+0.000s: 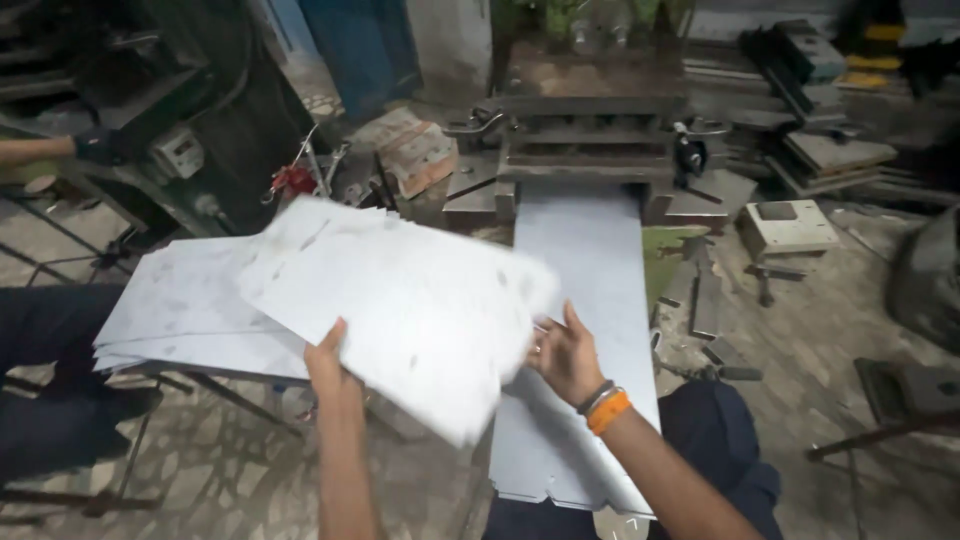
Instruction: Loading thin metal sheets into an industrial stamping press machine.
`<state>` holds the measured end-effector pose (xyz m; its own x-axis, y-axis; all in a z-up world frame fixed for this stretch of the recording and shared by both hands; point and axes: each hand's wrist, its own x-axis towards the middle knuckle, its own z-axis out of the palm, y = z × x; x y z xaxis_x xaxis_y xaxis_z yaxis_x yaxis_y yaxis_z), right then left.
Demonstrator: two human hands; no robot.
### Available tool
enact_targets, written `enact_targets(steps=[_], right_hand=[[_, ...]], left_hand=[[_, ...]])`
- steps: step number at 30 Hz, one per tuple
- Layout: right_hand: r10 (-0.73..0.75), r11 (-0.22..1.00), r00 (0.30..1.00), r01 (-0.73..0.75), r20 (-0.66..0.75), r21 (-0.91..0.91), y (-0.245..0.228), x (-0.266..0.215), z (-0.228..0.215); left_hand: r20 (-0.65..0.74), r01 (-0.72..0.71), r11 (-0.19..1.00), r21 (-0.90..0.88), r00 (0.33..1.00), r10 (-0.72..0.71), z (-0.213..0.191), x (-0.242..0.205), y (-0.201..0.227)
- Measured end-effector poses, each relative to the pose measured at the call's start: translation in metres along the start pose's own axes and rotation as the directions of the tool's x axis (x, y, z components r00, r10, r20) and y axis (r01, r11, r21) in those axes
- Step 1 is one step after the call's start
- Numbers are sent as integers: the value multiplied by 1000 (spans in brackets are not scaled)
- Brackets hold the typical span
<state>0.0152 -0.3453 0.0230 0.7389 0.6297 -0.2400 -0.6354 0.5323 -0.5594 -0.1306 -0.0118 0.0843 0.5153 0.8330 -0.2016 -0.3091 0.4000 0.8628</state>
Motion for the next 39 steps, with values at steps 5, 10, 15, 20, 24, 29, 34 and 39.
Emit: enact_targets(steps=[5, 10, 15, 20, 24, 29, 34, 39], right_hand=[[50, 977, 998, -41, 41, -209, -47, -72, 37], [-224, 899, 956, 126, -192, -420, -58, -94, -7], [-430, 822, 863, 252, -266, -510, -83, -127, -27], [-416, 841, 796, 153, -439, -520, -107, -128, -69], [-431, 809, 781, 114, -452, -576, -110, -100, -140], [-461, 790, 798, 170, -388, -590, -155, -62, -71], [-518, 775, 784, 260, -343, -577, -185, 13, -61], [-572, 737, 749, 291, -334, -610, -211, 79, -88]], left_hand=[[239, 109, 983, 146, 961, -142, -26, -5, -43], [393, 156, 921, 358, 869, -300, 32, -42, -76], [573, 251, 941, 227, 747, -338, 100, -96, -103], [617, 342, 913, 223, 676, -404, 143, -58, -164], [659, 464, 876, 133, 619, -428, 165, -35, -189], [646, 701, 713, -16, 552, -528, 196, 16, -201], [603, 597, 791, 134, 584, -543, 244, 51, -188], [580, 358, 868, 344, 646, -496, 280, 108, -214]])
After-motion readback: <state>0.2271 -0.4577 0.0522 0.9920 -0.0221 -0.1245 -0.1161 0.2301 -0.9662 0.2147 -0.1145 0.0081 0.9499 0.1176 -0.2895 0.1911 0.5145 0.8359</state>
